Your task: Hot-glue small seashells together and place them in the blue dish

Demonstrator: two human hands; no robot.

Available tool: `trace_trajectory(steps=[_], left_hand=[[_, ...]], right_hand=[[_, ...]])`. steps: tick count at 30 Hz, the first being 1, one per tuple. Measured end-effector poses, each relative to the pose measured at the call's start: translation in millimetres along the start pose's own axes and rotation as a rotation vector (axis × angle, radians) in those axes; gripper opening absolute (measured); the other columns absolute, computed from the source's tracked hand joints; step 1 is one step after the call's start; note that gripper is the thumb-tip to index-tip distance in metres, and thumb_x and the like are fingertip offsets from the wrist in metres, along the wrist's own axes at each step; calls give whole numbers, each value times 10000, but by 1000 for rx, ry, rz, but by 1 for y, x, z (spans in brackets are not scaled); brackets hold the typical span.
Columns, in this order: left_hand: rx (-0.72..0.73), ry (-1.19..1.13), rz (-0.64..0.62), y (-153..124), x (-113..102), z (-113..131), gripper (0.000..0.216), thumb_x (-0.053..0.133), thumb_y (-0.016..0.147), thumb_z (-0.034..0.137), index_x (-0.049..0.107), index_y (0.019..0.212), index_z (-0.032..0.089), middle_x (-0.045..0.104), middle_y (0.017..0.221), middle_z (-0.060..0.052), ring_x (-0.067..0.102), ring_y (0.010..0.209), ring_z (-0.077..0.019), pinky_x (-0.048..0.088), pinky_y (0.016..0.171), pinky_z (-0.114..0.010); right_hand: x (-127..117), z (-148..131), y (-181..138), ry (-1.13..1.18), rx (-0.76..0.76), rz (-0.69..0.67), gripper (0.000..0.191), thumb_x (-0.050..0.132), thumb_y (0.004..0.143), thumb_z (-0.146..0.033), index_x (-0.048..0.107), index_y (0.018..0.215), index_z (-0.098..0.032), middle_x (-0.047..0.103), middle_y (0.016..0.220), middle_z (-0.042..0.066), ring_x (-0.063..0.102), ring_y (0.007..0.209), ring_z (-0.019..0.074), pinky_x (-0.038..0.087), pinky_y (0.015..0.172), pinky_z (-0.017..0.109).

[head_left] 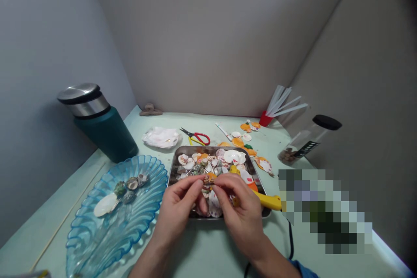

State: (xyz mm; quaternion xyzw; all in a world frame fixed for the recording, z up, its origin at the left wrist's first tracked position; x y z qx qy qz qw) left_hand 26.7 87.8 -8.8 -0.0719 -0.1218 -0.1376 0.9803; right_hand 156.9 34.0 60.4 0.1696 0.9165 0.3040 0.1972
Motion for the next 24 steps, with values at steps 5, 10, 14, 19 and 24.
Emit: trace_trajectory(steps=[5, 10, 14, 19, 24], left_hand=[[-47, -88, -8, 1, 0, -8, 286, 660, 790, 374, 698, 949, 140, 579, 450, 25, 511, 443, -99, 431, 542, -232], [-37, -99, -30, 2, 4, -5, 315, 683, 772, 363, 686, 1007, 154, 572, 449, 34, 499, 433, -82, 399, 519, -202], [-23, -57, -27, 2, 1, -4, 301, 671, 790, 364, 695, 997, 148, 536, 434, 43, 459, 432, -66, 376, 505, -187], [23, -56, -27, 1, -1, 0, 247, 702, 765, 338, 705, 948, 172, 566, 544, 33, 490, 481, -71, 408, 494, -183], [49, -79, -63, 1, 1, 2, 150, 721, 748, 284, 707, 855, 179, 596, 634, 26, 513, 491, -65, 442, 489, -180]], right_hand=[[3, -3, 1, -37, -21, -30, 156, 555, 864, -71, 612, 868, -216, 618, 850, 40, 593, 830, 183, 490, 734, 312], [7, -5, 0, 0, -16, -72, 148, 539, 868, -70, 594, 872, -207, 611, 829, 29, 582, 781, 165, 474, 689, 283], [11, 8, -3, 107, 119, -108, 109, 539, 884, -124, 614, 883, -204, 623, 844, 27, 591, 779, 156, 470, 691, 268], [24, 38, -14, 372, 493, -153, 85, 609, 858, -280, 617, 854, -195, 592, 712, -15, 532, 579, 105, 440, 534, 211], [35, 42, -19, 593, 671, -190, 195, 679, 799, -355, 607, 839, -178, 581, 638, -39, 476, 487, 64, 405, 465, 170]])
Point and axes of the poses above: each hand's wrist, its own y-axis towards the middle knuckle, its own x-axis out of the palm, z = x × y, the point moved 10 cm from there along y, towards the middle knuckle
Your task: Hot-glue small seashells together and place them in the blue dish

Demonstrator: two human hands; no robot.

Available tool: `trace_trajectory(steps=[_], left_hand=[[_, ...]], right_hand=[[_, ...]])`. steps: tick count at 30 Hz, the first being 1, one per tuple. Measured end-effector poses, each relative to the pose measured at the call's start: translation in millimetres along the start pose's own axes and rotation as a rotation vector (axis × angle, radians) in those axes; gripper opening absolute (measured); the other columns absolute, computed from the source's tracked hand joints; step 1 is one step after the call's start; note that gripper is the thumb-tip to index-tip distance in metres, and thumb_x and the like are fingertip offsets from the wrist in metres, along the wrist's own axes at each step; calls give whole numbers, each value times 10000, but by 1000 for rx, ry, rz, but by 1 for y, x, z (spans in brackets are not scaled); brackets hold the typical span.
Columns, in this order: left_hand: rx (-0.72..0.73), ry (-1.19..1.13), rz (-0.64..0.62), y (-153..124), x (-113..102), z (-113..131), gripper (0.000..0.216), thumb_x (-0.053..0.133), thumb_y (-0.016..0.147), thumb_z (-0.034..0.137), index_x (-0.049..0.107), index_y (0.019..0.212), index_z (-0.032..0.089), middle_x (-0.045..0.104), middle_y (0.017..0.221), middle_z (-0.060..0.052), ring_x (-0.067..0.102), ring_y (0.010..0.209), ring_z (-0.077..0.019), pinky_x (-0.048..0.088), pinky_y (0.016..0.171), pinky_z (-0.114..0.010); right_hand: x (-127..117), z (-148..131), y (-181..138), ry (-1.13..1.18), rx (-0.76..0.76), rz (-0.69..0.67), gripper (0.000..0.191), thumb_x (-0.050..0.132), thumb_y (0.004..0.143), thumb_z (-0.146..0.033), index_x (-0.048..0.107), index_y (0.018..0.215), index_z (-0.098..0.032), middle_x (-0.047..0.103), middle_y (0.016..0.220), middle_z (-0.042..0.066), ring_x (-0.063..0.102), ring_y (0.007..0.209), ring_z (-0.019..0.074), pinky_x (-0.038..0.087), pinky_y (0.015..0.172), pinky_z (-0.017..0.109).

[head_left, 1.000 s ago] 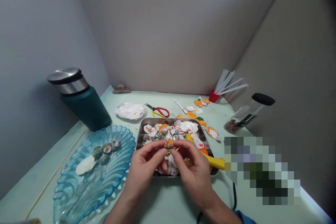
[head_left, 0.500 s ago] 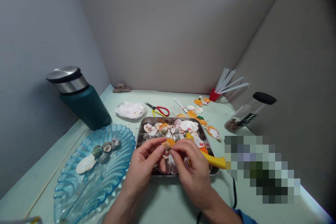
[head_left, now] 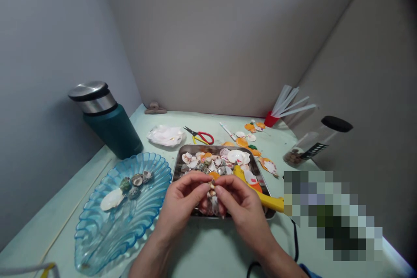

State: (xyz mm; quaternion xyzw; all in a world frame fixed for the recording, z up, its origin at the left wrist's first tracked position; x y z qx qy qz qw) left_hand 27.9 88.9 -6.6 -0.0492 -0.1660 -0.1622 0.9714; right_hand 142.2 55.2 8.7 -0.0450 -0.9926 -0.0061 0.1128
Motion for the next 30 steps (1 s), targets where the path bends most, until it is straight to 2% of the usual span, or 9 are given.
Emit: trace_trajectory(steps=[3, 9, 14, 19, 26, 30], left_hand=[[-1, -14, 16, 1, -1, -1, 116, 740, 727, 253, 703, 805, 175, 586, 599, 37, 514, 470, -58, 441, 480, -169], [4, -18, 68, 2, -3, 0, 116, 757, 703, 256, 708, 756, 166, 636, 739, 16, 516, 468, -44, 447, 469, -171], [-23, -22, 59, 2, -3, -5, 132, 752, 712, 268, 695, 773, 166, 605, 585, 31, 515, 458, -62, 440, 475, -177], [-52, -33, 65, 2, -4, -10, 194, 752, 712, 304, 677, 826, 166, 565, 493, 49, 501, 447, -73, 422, 470, -180], [-23, -57, 128, 3, -10, -8, 214, 742, 718, 309, 635, 832, 163, 559, 477, 54, 497, 424, -77, 406, 451, -181], [-37, -66, 121, 3, -10, -9, 239, 741, 715, 314, 620, 853, 163, 562, 478, 51, 499, 414, -81, 402, 447, -186]], right_hand=[[0, -1, -1, 14, 14, 5, 218, 701, 775, -367, 605, 815, -175, 585, 612, -41, 483, 484, 66, 406, 461, 169], [-3, 0, 0, 8, -5, 28, 232, 706, 760, -397, 602, 781, -191, 562, 565, -50, 481, 456, 80, 408, 443, 188], [1, 2, 1, 6, -2, -3, 221, 683, 794, -380, 598, 814, -177, 609, 606, -24, 486, 478, 75, 412, 460, 180], [1, -3, -2, -6, -46, 6, 194, 654, 825, -369, 617, 848, -180, 552, 558, -49, 490, 479, 75, 414, 460, 169], [0, 1, -5, -126, -127, 22, 249, 591, 876, -333, 636, 1088, -211, 608, 737, 2, 546, 565, 100, 464, 509, 198], [1, 1, -5, -118, -115, 18, 248, 614, 858, -329, 642, 1068, -201, 619, 776, 12, 553, 573, 100, 466, 510, 202]])
Point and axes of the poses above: each hand's wrist, its own y-axis towards the middle knuckle, its own x-axis out of the palm, z = x × y, the point moved 10 cm from there along y, towards the middle knuckle
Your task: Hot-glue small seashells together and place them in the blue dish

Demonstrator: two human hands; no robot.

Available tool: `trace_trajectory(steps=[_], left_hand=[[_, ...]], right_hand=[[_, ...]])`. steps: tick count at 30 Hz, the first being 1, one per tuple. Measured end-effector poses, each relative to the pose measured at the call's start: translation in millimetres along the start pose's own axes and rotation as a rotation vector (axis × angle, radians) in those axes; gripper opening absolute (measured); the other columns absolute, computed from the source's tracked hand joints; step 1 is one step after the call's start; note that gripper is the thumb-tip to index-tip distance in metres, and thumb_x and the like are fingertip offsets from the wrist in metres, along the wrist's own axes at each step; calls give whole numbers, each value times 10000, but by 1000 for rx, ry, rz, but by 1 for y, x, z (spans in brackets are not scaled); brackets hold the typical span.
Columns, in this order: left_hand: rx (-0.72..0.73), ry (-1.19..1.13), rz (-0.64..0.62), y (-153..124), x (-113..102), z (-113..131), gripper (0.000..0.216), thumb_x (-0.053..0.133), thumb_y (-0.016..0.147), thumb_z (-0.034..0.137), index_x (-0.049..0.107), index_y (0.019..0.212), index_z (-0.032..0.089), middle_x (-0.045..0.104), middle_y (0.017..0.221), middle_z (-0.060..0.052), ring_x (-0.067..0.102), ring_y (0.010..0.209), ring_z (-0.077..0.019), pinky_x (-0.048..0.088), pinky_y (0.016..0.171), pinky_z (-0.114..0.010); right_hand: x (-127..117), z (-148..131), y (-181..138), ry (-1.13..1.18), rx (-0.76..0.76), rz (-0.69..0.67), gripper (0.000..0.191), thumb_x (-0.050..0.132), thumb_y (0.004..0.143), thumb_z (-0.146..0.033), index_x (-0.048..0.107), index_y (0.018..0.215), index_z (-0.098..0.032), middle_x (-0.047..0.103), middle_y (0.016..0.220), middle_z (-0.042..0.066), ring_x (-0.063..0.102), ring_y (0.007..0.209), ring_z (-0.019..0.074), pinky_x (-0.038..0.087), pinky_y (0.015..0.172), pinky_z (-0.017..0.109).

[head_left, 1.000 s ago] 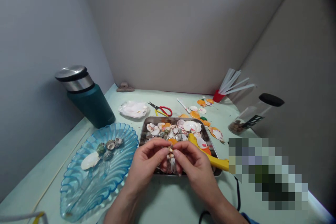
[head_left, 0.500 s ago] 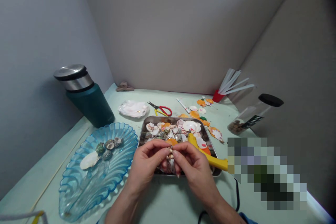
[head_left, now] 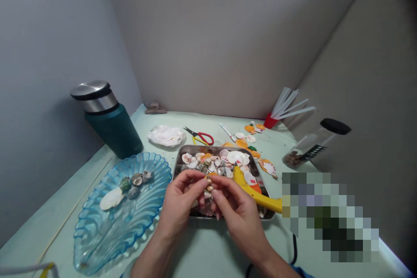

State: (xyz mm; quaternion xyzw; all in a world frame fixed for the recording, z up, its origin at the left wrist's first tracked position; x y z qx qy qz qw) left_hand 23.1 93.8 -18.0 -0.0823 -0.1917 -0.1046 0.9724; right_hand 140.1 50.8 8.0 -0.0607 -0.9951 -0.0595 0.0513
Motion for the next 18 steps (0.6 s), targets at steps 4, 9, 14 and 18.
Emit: trace_trajectory(steps=[4, 9, 14, 18], left_hand=[[-24, 20, -41, -2, 5, -1, 282, 713, 747, 331, 640, 950, 148, 573, 500, 39, 497, 438, -79, 402, 472, -188], [-32, 45, -53, -3, 8, 0, 280, 688, 772, 349, 647, 957, 143, 564, 497, 38, 496, 448, -80, 400, 483, -193], [-25, 41, -47, -3, 7, 1, 255, 691, 770, 338, 631, 930, 149, 550, 499, 47, 489, 451, -77, 402, 484, -192], [-20, 12, -28, -3, 6, 0, 254, 699, 762, 340, 613, 913, 155, 563, 521, 45, 496, 450, -83, 418, 476, -203]], right_hand=[[2, 1, 1, 51, 41, -13, 266, 621, 851, -363, 655, 1041, -179, 587, 667, -14, 526, 537, 95, 446, 486, 198], [3, 7, 3, 100, 99, -21, 301, 629, 843, -397, 659, 1030, -163, 562, 576, -33, 505, 495, 93, 424, 459, 194], [3, 5, 3, 97, 98, -25, 308, 606, 859, -396, 654, 1043, -154, 558, 568, -36, 500, 492, 89, 420, 469, 194], [5, 4, 1, 137, 110, -32, 302, 667, 812, -382, 635, 1029, -175, 608, 647, -19, 535, 538, 100, 430, 477, 196]])
Point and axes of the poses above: each hand's wrist, its own y-axis towards the middle knuckle, its own x-axis out of the palm, z = x × y, the point moved 10 cm from there along y, towards the middle knuckle
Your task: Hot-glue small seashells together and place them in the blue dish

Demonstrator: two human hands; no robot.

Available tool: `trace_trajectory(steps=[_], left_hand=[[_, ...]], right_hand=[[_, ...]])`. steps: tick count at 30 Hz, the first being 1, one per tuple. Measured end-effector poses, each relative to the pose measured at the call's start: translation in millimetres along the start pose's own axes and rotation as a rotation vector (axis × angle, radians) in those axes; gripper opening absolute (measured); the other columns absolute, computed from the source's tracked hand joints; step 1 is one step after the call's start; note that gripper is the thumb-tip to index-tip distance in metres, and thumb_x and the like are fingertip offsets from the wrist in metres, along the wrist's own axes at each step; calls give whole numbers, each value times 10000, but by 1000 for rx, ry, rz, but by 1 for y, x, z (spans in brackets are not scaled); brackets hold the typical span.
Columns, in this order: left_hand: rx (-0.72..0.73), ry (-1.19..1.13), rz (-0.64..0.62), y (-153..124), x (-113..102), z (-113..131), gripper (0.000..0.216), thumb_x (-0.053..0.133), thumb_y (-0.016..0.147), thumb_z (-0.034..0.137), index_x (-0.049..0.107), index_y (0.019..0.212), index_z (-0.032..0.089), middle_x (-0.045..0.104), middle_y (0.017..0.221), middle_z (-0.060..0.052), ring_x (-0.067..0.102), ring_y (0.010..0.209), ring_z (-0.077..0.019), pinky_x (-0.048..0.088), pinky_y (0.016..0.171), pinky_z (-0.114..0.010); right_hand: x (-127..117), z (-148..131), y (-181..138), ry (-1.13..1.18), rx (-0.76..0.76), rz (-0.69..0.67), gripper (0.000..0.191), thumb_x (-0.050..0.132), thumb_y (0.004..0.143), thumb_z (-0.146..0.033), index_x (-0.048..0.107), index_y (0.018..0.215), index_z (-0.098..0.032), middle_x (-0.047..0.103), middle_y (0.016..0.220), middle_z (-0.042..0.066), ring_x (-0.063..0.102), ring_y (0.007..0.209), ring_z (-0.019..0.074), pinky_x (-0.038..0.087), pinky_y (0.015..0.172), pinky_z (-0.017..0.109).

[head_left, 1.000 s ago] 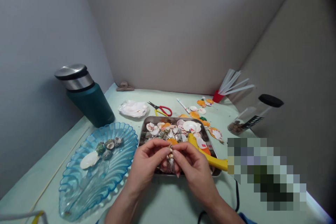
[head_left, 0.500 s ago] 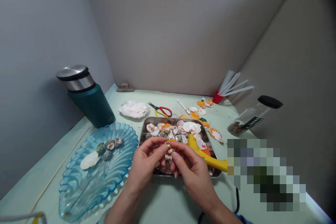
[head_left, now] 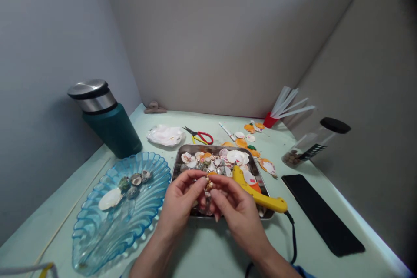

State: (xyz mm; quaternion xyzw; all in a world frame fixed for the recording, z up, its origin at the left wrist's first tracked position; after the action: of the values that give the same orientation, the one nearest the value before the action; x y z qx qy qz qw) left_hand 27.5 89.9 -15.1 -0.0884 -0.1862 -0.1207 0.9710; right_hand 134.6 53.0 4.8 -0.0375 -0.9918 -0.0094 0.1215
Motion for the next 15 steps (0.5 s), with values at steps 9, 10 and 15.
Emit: trace_trajectory(steps=[9, 10, 15], left_hand=[[-12, -1, -3, 0, 2, -2, 251, 717, 746, 330, 603, 887, 156, 564, 492, 51, 491, 425, -76, 409, 458, -189], [-8, -5, 3, 0, 2, -2, 251, 720, 742, 326, 606, 887, 156, 561, 487, 53, 487, 421, -74, 406, 455, -186], [-2, -33, 30, -1, 1, -1, 264, 724, 733, 326, 610, 894, 151, 543, 460, 61, 478, 398, -76, 407, 440, -189]], right_hand=[[0, 3, 0, 3, -30, 34, 233, 670, 816, -365, 603, 953, -190, 596, 647, -33, 552, 535, 101, 439, 485, 205], [0, 2, 0, -14, -42, 36, 222, 663, 822, -358, 603, 954, -189, 595, 653, -32, 554, 538, 102, 443, 489, 207], [0, -4, -2, -115, -121, 44, 172, 616, 853, -303, 594, 986, -196, 616, 689, -11, 577, 561, 122, 471, 510, 236]])
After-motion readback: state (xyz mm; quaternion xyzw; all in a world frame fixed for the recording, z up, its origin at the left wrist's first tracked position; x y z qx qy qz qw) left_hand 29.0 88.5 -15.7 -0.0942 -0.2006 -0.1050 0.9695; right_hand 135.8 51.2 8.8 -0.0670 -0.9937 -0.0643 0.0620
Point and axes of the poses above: each hand's wrist, its own y-axis towards the middle knuckle, its own x-axis out of the palm, z = x × y, the point moved 10 cm from there along y, towards the middle knuckle
